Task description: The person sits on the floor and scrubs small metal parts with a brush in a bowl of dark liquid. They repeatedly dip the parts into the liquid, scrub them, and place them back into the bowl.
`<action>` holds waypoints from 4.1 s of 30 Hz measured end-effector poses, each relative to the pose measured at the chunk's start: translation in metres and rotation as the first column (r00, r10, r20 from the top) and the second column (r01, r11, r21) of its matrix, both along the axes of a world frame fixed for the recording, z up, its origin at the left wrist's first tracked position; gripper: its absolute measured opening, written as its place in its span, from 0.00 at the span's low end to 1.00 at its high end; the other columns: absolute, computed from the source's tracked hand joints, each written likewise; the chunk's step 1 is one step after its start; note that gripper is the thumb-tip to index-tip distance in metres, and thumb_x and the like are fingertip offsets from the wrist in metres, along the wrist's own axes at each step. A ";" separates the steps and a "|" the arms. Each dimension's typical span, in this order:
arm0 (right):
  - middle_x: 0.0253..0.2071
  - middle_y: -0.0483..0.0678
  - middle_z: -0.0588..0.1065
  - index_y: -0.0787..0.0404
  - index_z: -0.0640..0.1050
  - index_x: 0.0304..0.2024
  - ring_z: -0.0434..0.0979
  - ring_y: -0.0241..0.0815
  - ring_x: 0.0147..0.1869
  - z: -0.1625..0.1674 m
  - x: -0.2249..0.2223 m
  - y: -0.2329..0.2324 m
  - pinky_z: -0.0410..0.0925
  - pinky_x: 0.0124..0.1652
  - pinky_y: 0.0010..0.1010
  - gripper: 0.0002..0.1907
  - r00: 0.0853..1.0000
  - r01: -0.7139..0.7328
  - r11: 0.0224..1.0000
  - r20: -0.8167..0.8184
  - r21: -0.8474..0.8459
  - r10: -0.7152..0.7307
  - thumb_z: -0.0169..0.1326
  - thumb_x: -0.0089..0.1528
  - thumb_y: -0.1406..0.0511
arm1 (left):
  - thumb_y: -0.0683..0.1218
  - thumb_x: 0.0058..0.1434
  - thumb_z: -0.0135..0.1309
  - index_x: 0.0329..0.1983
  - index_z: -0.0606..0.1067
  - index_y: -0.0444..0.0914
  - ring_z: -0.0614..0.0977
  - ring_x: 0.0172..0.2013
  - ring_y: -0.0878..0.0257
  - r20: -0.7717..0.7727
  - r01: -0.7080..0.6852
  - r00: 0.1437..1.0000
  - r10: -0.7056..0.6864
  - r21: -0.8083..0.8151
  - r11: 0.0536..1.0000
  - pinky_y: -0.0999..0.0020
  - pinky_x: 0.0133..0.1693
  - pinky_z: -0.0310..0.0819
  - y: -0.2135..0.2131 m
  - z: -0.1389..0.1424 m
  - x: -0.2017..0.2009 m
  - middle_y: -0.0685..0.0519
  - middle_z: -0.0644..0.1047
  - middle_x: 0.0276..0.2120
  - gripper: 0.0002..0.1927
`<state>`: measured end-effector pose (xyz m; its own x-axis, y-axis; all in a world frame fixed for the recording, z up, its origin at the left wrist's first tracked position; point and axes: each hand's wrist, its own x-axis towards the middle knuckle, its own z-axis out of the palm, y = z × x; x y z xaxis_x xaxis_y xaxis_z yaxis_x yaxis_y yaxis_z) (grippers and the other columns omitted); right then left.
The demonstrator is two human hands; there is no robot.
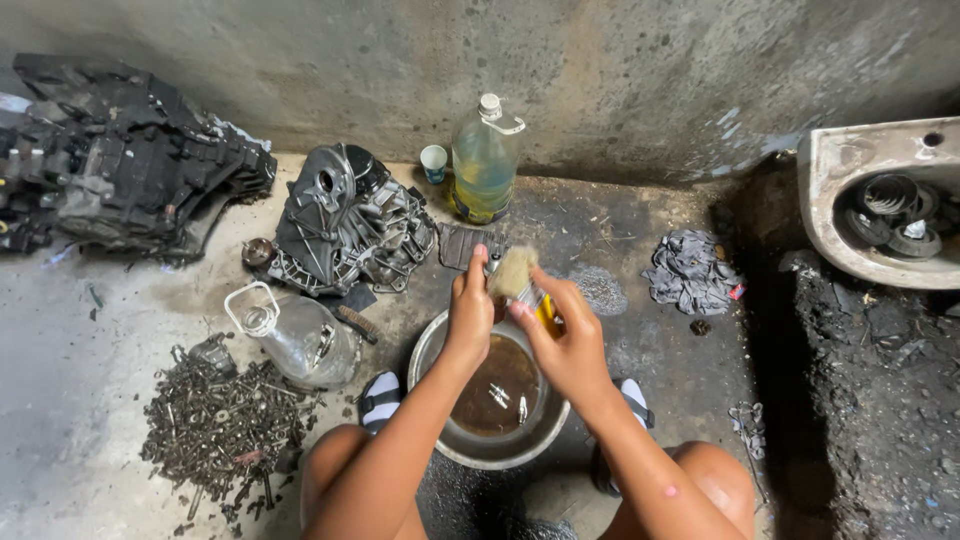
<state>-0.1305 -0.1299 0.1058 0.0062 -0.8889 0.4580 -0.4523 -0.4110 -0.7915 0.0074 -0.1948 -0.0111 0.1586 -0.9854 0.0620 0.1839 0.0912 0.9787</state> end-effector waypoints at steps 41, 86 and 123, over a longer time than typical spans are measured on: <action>0.48 0.56 0.75 0.68 0.74 0.59 0.77 0.41 0.49 0.006 0.007 0.009 0.70 0.47 0.30 0.25 0.996 -0.079 0.957 -0.067 -0.280 0.062 0.65 0.61 0.68 | 0.58 0.83 0.42 0.67 0.62 0.22 0.70 0.58 0.57 0.167 -0.015 0.977 0.136 -0.578 0.816 0.67 0.56 0.68 -0.003 0.001 0.000 0.50 0.69 0.60 0.32; 0.42 0.42 0.73 0.67 0.74 0.64 0.70 0.26 0.39 0.016 -0.040 0.004 0.63 0.37 0.19 0.18 0.986 -0.081 0.997 0.149 0.004 0.080 0.61 0.74 0.69 | 0.43 0.62 0.56 0.34 0.81 0.33 0.82 0.41 0.36 0.966 -0.308 0.217 0.138 -0.066 0.949 0.45 0.47 0.75 0.038 0.057 0.292 0.33 0.80 0.36 0.08; 0.45 0.55 0.75 0.67 0.74 0.53 0.76 0.49 0.43 0.031 -0.128 0.006 0.68 0.45 0.34 0.16 0.960 0.105 0.994 -0.266 0.042 -0.091 0.67 0.72 0.66 | 0.50 0.68 0.54 0.59 0.76 0.44 0.72 0.63 0.38 0.854 0.086 0.220 -0.471 0.464 0.882 0.46 0.62 0.68 -0.034 -0.172 -0.009 0.36 0.70 0.63 0.17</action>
